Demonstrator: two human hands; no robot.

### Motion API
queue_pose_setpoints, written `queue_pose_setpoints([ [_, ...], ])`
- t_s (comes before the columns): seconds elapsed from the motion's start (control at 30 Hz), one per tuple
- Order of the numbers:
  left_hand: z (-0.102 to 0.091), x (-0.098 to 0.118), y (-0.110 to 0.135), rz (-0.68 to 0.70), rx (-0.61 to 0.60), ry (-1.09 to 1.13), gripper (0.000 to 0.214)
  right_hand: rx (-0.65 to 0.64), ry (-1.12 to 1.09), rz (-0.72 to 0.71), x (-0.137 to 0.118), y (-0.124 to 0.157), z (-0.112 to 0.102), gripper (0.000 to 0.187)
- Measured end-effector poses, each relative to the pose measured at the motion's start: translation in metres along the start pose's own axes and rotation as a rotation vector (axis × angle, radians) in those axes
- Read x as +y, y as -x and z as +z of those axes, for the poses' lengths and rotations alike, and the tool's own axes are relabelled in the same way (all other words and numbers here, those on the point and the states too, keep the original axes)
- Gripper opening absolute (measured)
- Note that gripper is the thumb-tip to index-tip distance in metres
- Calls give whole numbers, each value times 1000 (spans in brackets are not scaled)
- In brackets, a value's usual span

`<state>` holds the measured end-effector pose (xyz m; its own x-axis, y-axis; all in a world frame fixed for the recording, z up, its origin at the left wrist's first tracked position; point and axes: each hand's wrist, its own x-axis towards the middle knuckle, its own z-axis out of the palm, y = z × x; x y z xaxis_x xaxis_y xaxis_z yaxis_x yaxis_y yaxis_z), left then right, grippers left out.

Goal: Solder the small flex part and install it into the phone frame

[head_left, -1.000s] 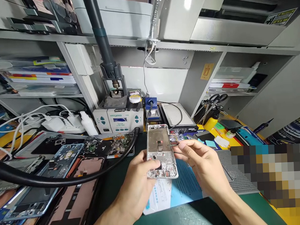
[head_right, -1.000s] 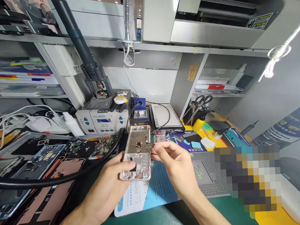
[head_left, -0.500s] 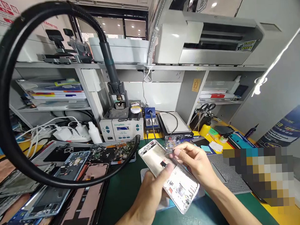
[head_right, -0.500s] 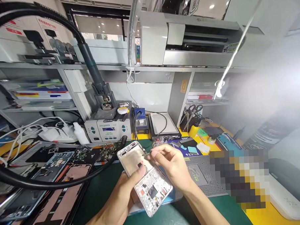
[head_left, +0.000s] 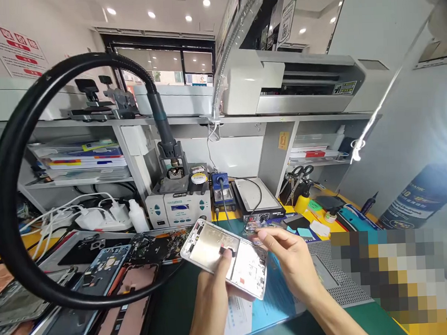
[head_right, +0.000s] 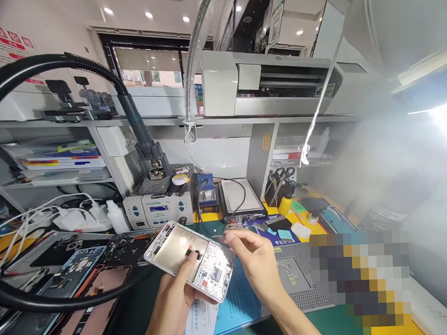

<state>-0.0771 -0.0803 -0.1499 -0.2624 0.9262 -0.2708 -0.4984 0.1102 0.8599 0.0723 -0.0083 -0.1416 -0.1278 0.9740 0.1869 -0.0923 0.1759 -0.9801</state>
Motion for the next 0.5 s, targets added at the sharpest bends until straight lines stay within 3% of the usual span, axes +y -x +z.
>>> queue_pose_setpoints([
  [0.27,14,-1,6,-23,166,114,66,14,21,-153,-7,5,3,8],
  [0.4,19,-1,10,-121,285,137,67,9,15,-202,-8,4,2,8],
  [0.5,21,-2,11,-69,268,185,66,3,0,-197,-10,4,2,8],
])
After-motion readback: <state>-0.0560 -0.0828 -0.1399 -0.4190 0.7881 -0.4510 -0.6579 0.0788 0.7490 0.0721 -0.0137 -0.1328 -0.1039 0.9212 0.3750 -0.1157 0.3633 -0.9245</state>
